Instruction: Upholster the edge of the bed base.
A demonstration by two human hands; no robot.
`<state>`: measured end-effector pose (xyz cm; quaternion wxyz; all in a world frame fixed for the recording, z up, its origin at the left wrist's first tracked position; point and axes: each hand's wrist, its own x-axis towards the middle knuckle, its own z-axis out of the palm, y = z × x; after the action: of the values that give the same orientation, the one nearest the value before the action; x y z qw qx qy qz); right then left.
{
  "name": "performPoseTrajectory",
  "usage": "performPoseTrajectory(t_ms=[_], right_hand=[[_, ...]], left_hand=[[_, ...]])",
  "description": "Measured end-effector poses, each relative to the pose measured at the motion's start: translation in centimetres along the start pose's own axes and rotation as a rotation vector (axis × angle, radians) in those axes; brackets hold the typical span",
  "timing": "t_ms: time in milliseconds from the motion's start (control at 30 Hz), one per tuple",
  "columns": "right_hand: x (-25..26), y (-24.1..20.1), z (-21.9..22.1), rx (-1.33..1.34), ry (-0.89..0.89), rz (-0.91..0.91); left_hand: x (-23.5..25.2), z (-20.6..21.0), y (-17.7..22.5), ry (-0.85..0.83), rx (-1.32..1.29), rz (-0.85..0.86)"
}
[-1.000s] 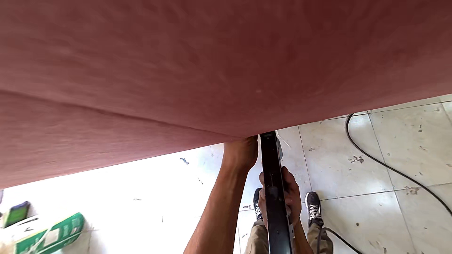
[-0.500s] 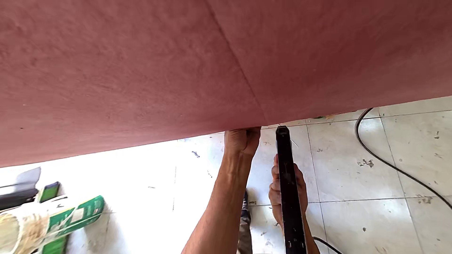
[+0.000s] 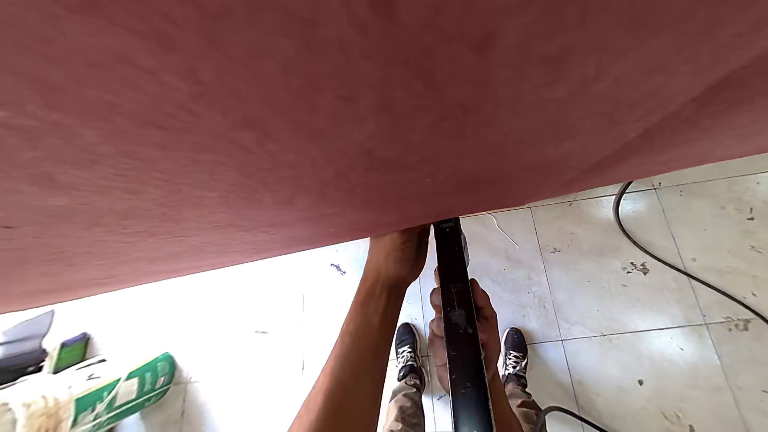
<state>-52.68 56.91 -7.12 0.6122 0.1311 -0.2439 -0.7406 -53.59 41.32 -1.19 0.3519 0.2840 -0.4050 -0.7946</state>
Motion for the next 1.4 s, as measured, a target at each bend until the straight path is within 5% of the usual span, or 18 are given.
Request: performPoseTrajectory(t_ms=[233,400,600,867,1067,1167,1400], right_hand=[[-0.2,1.2,1.3,-0.06,0.031,0.071],[-2.4,-0.4,-2.7,-0.029,0.012,-0.102],[1.4,3.4,-3.3,-0.037,0.001,-0.046],[4.3,8.5,-6.6,-0.024,-0.02,-0.046],[6.1,12.5,-7.8,-0.02,-0.039,0.046],[6.6,14.7,-6.4,-0.033,-0.042,0.087],[3.0,11.9,-10.4,-0.056,0.023,-0.168]], left_hand=[[-2.6,-3.5,4.1,0.288,-0.499,-0.08],[-0.7,-4.5,3.3,0.213,-0.459,-0.02],[0.2,-5.6,3.3,0.144,-0.458,0.02],[1.2,-9.8,5.1,0.101,0.091,0.139],[-1.9,-16.1,10.6,0.073,-0.362,-0.035],[-3.0,-16.4,12.5,0.226,-0.451,-0.117],[-1.0,-16.7,11.0,0.324,-0.449,-0.07]])
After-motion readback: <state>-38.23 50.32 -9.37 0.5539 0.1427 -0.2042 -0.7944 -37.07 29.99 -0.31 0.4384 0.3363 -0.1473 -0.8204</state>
